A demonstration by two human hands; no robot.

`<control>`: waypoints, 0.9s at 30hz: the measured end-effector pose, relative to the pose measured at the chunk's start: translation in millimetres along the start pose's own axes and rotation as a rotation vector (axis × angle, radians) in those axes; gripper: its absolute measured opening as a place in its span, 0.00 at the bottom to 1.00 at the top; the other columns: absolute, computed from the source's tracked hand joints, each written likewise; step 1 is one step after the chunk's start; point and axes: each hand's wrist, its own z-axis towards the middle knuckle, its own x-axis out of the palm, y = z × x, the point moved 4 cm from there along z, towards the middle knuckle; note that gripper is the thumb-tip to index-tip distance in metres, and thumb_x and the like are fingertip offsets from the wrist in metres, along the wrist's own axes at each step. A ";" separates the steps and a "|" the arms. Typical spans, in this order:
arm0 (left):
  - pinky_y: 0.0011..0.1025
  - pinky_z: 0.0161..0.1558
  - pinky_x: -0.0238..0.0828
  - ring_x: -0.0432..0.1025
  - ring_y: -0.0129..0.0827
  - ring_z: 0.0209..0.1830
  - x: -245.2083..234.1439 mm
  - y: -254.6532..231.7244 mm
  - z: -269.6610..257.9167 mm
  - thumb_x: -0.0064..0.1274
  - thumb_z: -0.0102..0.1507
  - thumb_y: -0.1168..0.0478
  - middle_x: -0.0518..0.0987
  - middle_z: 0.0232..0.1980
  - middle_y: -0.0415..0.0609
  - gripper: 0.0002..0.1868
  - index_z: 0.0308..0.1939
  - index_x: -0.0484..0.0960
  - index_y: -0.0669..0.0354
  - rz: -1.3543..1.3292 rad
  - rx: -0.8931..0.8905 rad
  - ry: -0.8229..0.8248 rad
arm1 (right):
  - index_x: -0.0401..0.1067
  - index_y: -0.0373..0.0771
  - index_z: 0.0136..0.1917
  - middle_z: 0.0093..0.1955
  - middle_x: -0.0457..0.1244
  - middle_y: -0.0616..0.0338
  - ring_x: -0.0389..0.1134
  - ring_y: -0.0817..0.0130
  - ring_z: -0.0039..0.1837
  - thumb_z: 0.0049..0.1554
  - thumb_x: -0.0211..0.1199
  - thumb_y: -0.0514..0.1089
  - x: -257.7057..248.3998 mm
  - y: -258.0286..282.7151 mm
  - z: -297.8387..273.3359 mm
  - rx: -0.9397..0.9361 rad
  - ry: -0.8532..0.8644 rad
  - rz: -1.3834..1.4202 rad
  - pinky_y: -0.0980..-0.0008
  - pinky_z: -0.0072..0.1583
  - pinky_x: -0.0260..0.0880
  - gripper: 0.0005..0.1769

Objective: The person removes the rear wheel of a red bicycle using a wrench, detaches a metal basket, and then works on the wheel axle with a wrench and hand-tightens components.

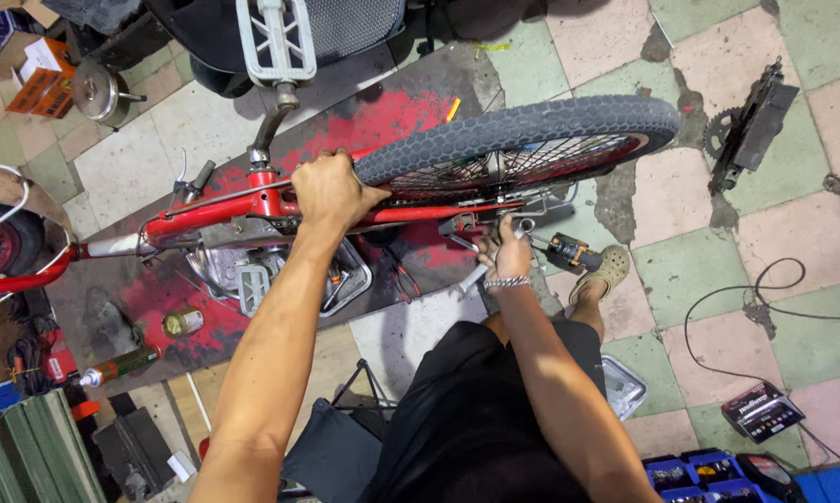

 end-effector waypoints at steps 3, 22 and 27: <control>0.45 0.35 0.75 0.79 0.52 0.29 0.6 1.2 1.2 0.78 0.37 0.37 0.83 0.30 0.60 0.36 0.30 0.85 0.64 0.008 -0.013 0.047 | 0.64 0.40 0.47 0.35 0.60 0.57 0.61 0.68 0.31 0.66 0.57 0.55 0.8 0.5 0.8 -0.107 -0.010 -0.120 0.72 0.29 0.50 0.16; 0.45 0.34 0.75 0.79 0.52 0.28 1.6 0.6 0.4 0.78 0.37 0.36 0.83 0.30 0.60 0.36 0.30 0.85 0.64 0.006 0.012 0.036 | 0.65 0.39 0.45 0.30 0.60 0.57 0.56 0.71 0.25 0.67 0.52 0.55 -0.2 -0.9 5.1 0.148 0.200 0.198 0.72 0.27 0.50 0.18; 0.45 0.34 0.75 0.79 0.52 0.29 1.3 1.3 2.1 0.77 0.38 0.36 0.83 0.30 0.59 0.35 0.31 0.85 0.63 0.016 0.009 0.062 | 0.62 0.40 0.43 0.29 0.61 0.61 0.60 0.71 0.26 0.68 0.49 0.57 -2.4 -9.1 13.2 -0.249 -0.098 -0.335 0.71 0.27 0.55 0.20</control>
